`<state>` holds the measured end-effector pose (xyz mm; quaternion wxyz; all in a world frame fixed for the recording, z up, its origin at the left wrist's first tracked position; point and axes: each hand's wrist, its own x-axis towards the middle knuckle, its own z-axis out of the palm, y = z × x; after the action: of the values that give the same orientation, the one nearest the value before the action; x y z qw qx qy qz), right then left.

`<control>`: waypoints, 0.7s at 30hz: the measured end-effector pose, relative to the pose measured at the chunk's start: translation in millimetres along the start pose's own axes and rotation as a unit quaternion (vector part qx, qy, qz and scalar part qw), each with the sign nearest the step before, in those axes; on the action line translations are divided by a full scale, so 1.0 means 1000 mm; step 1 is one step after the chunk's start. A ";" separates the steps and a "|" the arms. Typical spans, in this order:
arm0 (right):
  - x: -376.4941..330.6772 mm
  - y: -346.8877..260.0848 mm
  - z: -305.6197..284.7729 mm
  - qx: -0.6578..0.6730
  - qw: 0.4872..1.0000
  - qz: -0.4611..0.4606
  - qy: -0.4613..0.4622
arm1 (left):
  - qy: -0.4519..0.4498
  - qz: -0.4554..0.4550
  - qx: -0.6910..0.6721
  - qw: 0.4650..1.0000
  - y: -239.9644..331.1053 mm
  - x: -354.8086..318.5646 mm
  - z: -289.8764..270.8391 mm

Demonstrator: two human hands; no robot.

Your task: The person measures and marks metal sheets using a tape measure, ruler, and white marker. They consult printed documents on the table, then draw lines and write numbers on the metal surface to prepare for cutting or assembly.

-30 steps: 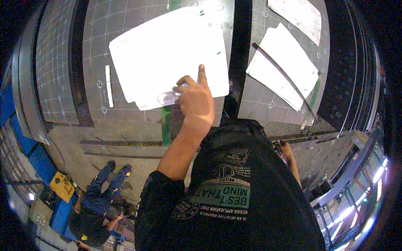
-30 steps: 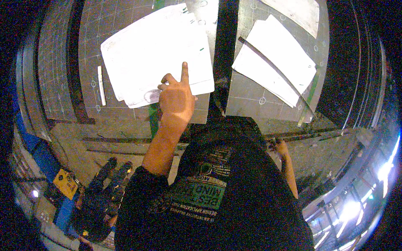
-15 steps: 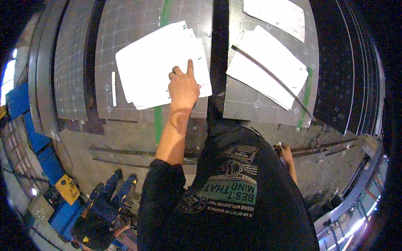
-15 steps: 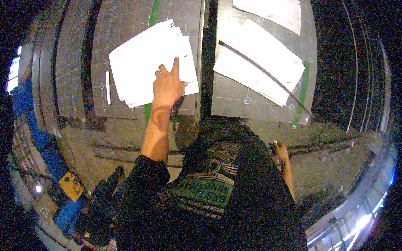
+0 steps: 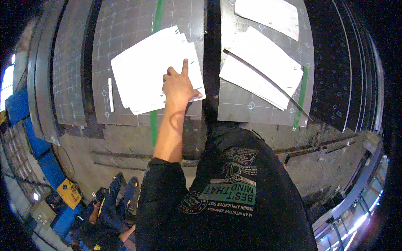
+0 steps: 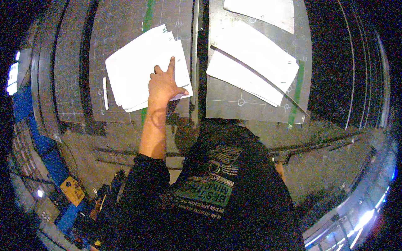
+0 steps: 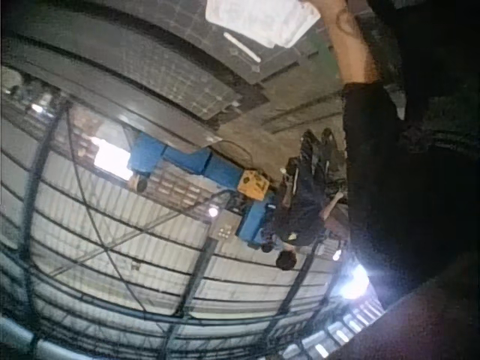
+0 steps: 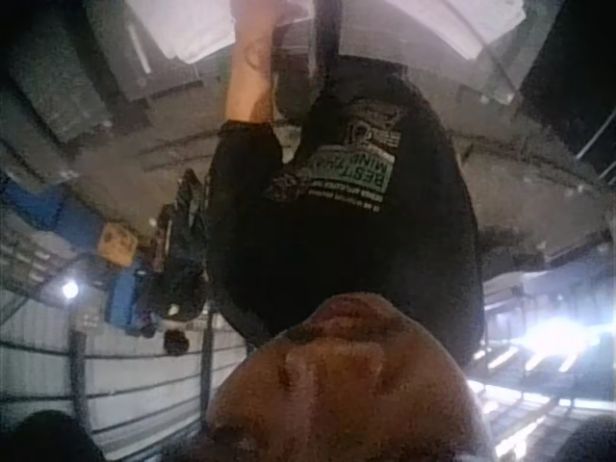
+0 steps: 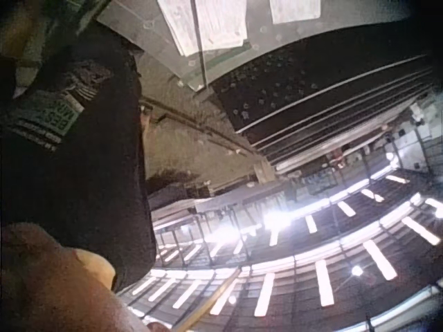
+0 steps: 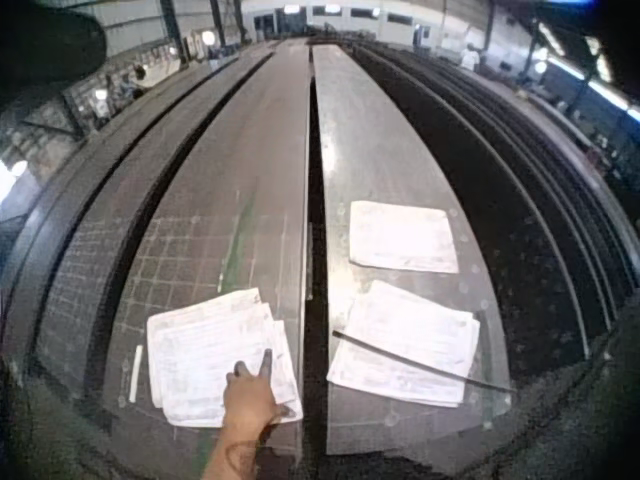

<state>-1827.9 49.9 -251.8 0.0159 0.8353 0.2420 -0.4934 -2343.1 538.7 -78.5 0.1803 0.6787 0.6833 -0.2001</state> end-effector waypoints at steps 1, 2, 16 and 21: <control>-0.003 0.002 -0.007 -0.008 1.000 -0.004 0.006 | -0.010 0.009 -0.019 1.000 0.003 0.003 -0.002; -0.004 0.004 -0.013 -0.006 1.000 -0.014 0.010 | -0.019 0.019 -0.037 0.999 0.004 0.006 -0.007; 0.009 -0.051 -0.019 0.187 0.981 -0.014 0.056 | 0.046 -0.028 -0.134 0.989 -0.036 0.010 0.030; 0.067 0.165 0.069 0.220 0.966 0.096 0.100 | 0.290 -0.012 -0.191 0.938 0.062 -0.034 0.044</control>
<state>-1788.7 -88.4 -378.2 -0.1451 0.8825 0.0460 -0.4451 -2281.4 487.1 -100.0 0.0982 0.6517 0.7394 0.1373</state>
